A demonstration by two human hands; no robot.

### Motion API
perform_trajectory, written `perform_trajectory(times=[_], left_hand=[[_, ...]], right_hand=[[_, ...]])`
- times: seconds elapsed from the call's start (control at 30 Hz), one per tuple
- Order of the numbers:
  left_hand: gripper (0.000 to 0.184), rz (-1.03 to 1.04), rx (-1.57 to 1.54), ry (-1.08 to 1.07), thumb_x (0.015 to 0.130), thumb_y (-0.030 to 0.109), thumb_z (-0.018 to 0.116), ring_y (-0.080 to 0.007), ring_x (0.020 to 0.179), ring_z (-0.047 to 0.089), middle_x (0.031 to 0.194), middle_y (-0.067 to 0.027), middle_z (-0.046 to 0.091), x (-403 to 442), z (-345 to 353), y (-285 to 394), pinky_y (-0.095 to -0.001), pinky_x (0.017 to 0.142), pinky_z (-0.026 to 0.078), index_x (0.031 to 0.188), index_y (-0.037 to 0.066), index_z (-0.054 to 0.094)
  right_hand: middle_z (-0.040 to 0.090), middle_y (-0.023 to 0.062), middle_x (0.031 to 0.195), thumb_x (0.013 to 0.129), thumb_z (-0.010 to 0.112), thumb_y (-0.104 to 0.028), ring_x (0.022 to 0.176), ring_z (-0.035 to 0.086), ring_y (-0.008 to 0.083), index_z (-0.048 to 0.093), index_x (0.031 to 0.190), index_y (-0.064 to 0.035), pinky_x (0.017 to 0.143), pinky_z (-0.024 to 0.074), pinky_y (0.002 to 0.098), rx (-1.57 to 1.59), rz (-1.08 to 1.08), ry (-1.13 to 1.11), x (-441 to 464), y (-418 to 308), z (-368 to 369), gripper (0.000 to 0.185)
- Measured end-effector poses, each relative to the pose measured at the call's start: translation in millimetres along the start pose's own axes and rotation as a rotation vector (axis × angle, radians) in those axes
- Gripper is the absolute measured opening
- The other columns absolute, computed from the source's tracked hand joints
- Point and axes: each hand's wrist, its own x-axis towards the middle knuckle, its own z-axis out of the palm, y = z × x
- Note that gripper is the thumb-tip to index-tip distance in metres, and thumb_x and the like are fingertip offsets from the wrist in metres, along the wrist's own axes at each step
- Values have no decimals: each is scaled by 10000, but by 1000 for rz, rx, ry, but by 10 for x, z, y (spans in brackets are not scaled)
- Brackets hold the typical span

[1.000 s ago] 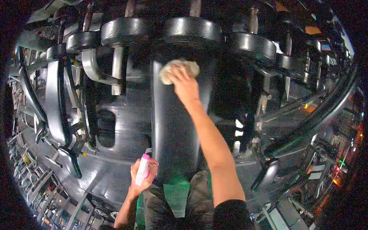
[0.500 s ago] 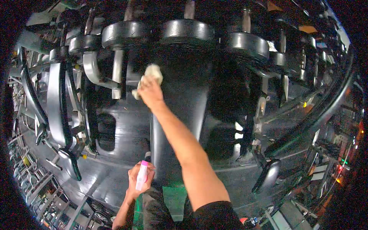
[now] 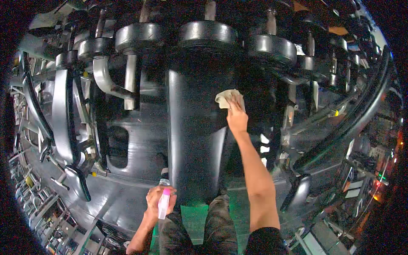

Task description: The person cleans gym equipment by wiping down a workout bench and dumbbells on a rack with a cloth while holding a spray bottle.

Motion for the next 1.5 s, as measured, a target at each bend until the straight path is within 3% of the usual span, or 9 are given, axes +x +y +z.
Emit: perform_trajectory(times=[0.1, 0.2, 0.37, 0.43, 0.57, 0.77, 1.03, 1.23, 1.5], left_hand=[[281, -12, 4, -5, 639, -26, 730, -262, 705, 657, 851, -95, 664, -11, -6, -21, -341, 616, 521, 879, 35, 596], [291, -66, -8, 16, 661, -31, 716, -265, 716, 670, 852, -107, 668, -7, 15, -1, -343, 636, 532, 907, 45, 582], [208, -73, -4, 68, 662, -54, 664, -251, 702, 666, 789, -117, 656, 76, 140, 69, -323, 625, 530, 804, 45, 548], [291, -88, -15, 43, 679, -38, 703, -275, 740, 678, 865, -117, 675, 67, 169, 109, -338, 654, 541, 919, 48, 565], [297, -70, -29, 54, 670, -37, 709, -269, 743, 679, 855, -112, 678, 70, 229, 98, -339, 664, 542, 919, 43, 569], [310, -46, -37, 4, 661, -26, 722, -260, 737, 679, 849, -105, 679, -31, 222, 32, -338, 655, 543, 927, 45, 580], [191, -69, -23, 45, 683, -28, 670, -236, 695, 666, 790, -104, 668, -28, 148, 30, -308, 610, 525, 815, 52, 557], [167, -122, -50, 54, 699, -49, 649, -244, 725, 665, 774, -110, 656, 20, 148, 90, -318, 636, 528, 802, 37, 549], [171, -153, -141, 73, 718, -70, 627, -244, 725, 664, 793, -127, 649, 20, 179, 84, -330, 655, 532, 821, 30, 535]], right_hand=[[539, 191, 1268, 784, 612, -79, 1175, 511, 358, 606, 1164, -106, 978, 404, 485, -153, -203, 157, 182, -584, 244, 381], [621, 48, 1167, 794, 533, -125, 1218, 482, 262, 668, 961, -138, 1020, 326, 438, -77, -462, 110, 344, -1290, 755, 215], [631, -6, 1139, 792, 567, -157, 1248, 440, 226, 673, 1039, -175, 1044, 301, 425, -505, -783, -557, 59, -1783, 1511, 270], [602, -21, 1204, 797, 560, -149, 1250, 437, 190, 664, 1061, -167, 1049, 302, 395, -601, -745, -738, 52, -1748, 1416, 284], [544, -24, 1306, 782, 555, -86, 1297, 402, 151, 661, 1099, -208, 1084, 297, 365, -57, -672, -365, 94, -1192, 588, 356], [503, 15, 1348, 735, 516, 58, 1237, 475, 268, 645, 1122, -170, 1103, 285, 405, 64, -236, -278, -178, 111, -148, 467], [518, 23, 1333, 785, 610, -148, 1356, 293, 327, 661, 1071, -187, 1101, 148, 588, -128, -404, -129, -35, -906, 313, 293], [527, 29, 1324, 817, 561, -204, 1354, 301, 297, 659, 1046, -217, 1103, 161, 550, -157, -569, -271, 153, -1707, 914, 249], [522, -31, 1329, 789, 545, -84, 1318, 356, 200, 650, 1040, -177, 1029, 337, 414, -168, -506, -264, 151, -959, 355, 288]])
